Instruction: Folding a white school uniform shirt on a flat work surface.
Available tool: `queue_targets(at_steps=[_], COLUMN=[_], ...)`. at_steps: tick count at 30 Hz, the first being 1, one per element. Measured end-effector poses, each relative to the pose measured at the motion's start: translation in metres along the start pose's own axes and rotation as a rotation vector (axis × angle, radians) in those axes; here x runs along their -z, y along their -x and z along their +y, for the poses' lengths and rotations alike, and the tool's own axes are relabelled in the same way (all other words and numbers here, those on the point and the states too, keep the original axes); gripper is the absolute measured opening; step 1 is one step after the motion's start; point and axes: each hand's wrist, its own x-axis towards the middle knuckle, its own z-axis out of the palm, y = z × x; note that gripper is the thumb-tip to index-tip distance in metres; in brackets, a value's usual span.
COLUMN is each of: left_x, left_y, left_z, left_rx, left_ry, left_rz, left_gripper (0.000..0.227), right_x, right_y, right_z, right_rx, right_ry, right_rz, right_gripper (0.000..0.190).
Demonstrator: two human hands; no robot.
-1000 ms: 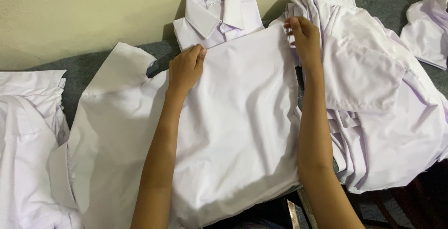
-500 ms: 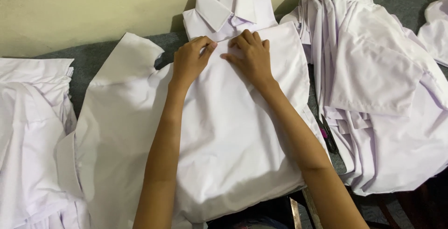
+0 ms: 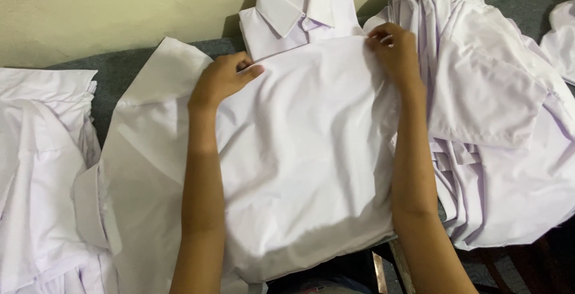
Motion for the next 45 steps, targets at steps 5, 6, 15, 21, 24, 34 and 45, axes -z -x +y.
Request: queue_targets(at_steps=[5, 6, 15, 21, 24, 34, 45], left_x=[-0.025, -0.037, -0.129, -0.136, -0.137, -0.138, -0.137], left_y=[-0.020, -0.030, 0.002, -0.004, -0.004, -0.006, -0.004], left_z=[0.007, 0.011, 0.078, 0.072, 0.072, 0.071, 0.073], left_rx=[-0.396, -0.673, -0.789, -0.749, -0.744, -0.757, -0.755], left_ry=[-0.058, -0.128, -0.509, -0.443, -0.434, -0.446, -0.426], left_rz=[0.312, 0.526, 0.524, 0.427, 0.418, 0.445, 0.433], left_gripper=[0.014, 0.010, 0.049, 0.051, 0.051, 0.051, 0.050], right_x=[0.046, 0.053, 0.045, 0.054, 0.052, 0.052, 0.049], right_y=[0.003, 0.007, 0.031, 0.012, 0.007, 0.020, 0.020], right_z=[0.013, 0.008, -0.065, 0.010, 0.030, -0.027, -0.031], right_rx=[0.005, -0.137, -0.405, -0.224, -0.299, -0.336, -0.282], right_ry=[0.046, 0.084, 0.349, -0.019, -0.197, 0.092, 0.146], right_rz=[-0.115, -0.221, -0.603, -0.498, -0.320, -0.539, -0.423], right_gripper=[0.015, 0.020, 0.130, 0.062, 0.039, 0.070, 0.067])
